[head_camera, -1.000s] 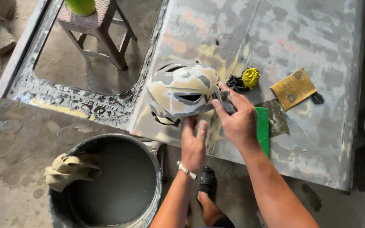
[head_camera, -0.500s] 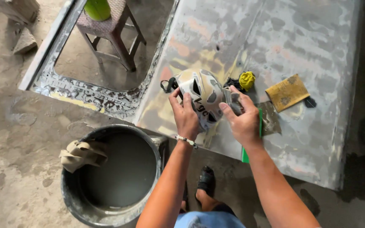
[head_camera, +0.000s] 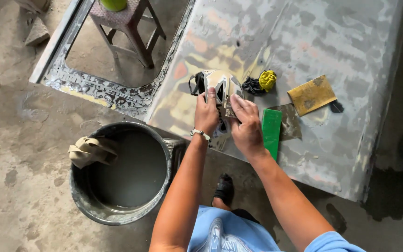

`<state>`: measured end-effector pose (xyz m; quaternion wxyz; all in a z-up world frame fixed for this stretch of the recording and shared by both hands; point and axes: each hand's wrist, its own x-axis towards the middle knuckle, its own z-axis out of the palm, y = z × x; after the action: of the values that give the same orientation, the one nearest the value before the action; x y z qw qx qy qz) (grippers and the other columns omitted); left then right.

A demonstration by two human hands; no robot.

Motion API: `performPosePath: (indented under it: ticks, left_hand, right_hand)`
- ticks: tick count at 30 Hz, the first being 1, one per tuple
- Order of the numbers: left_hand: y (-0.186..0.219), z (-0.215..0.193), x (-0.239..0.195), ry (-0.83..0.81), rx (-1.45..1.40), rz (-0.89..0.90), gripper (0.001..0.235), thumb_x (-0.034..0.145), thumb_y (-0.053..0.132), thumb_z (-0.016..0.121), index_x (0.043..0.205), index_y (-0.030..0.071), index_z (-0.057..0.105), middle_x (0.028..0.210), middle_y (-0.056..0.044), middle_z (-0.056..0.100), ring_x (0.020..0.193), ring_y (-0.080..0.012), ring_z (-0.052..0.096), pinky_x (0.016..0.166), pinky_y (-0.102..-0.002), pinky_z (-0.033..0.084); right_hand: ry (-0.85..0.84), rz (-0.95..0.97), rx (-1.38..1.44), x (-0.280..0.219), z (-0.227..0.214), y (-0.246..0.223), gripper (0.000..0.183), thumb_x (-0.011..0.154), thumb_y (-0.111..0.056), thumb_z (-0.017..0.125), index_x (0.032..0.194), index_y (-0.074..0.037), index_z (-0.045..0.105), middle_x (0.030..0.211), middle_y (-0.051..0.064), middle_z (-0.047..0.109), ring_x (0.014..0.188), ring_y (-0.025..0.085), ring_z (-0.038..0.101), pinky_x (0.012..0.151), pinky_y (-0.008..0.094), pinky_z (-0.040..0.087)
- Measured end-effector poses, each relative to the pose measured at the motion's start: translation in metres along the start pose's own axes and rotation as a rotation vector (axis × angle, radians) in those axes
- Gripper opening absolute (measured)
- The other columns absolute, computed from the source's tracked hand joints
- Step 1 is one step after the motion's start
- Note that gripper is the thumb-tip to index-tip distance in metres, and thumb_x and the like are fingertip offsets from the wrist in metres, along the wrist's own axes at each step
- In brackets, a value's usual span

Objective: Sanding and cleaning a motorcycle helmet for preparation.

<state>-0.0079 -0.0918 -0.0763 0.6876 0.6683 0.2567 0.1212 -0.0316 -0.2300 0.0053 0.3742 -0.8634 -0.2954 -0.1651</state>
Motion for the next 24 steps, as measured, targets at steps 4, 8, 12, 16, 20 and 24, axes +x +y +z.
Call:
performPosePath:
  ticks: [4,8,12,16,20,24]
  left_hand:
    - [0.013,0.000,0.009,0.033,0.018,-0.076,0.061,0.103,0.050,0.052,0.129,-0.004,0.053,0.106,-0.020,0.071,0.095,-0.0243,0.066,0.084,-0.035,0.054]
    - [0.013,0.006,0.017,-0.099,-0.286,0.143,0.064,0.107,0.037,0.048,0.153,-0.005,0.034,0.149,-0.024,0.049,0.134,-0.0266,0.050,0.111,-0.036,0.040]
    - [0.004,0.013,0.020,-0.089,-0.166,0.236,0.060,0.110,0.029,0.045,0.157,-0.005,0.031,0.160,-0.025,0.040,0.149,-0.0331,0.039,0.119,-0.037,0.031]
    - [0.018,0.023,0.024,-0.101,-0.140,0.274,0.057,0.110,0.029,0.047,0.156,-0.004,0.036,0.159,-0.024,0.047,0.148,-0.0330,0.046,0.120,-0.037,0.036]
    - [0.040,0.017,0.009,-0.135,-0.112,0.161,0.061,0.107,0.031,0.047,0.159,0.004,0.031,0.156,-0.022,0.048,0.141,-0.0308,0.051,0.111,-0.036,0.041]
    - [0.046,0.022,0.014,-0.112,-0.033,0.119,0.060,0.105,0.030,0.050,0.159,0.006,0.035,0.153,-0.022,0.053,0.138,-0.0319,0.055,0.109,-0.035,0.045]
  right_hand:
    - [-0.033,0.107,-0.010,0.005,0.002,-0.002,0.059,0.091,0.003,0.070,0.147,0.002,0.056,0.136,0.021,0.063,0.126,0.038,0.056,0.112,0.044,0.044]
    - [-0.127,0.003,-0.251,0.013,-0.006,-0.022,0.064,0.076,0.003,0.069,0.140,-0.002,0.061,0.141,0.022,0.057,0.126,0.041,0.054,0.110,0.046,0.043]
    - [-0.190,0.015,-0.379,0.033,-0.006,-0.023,0.059,0.083,-0.002,0.067,0.141,-0.003,0.060,0.137,0.016,0.059,0.119,0.038,0.056,0.105,0.046,0.046]
    - [-0.254,0.105,-0.488,0.037,-0.008,-0.020,0.060,0.083,-0.003,0.063,0.142,-0.003,0.059,0.128,0.017,0.060,0.112,0.038,0.058,0.093,0.046,0.051]
    - [-0.332,0.026,-0.642,0.039,-0.011,-0.024,0.056,0.086,-0.003,0.058,0.142,-0.007,0.060,0.113,0.015,0.061,0.100,0.034,0.064,0.080,0.043,0.056]
    - [-0.295,0.052,-0.792,0.040,-0.006,-0.025,0.053,0.087,-0.008,0.058,0.140,-0.001,0.060,0.101,0.015,0.061,0.089,0.032,0.066,0.069,0.042,0.056]
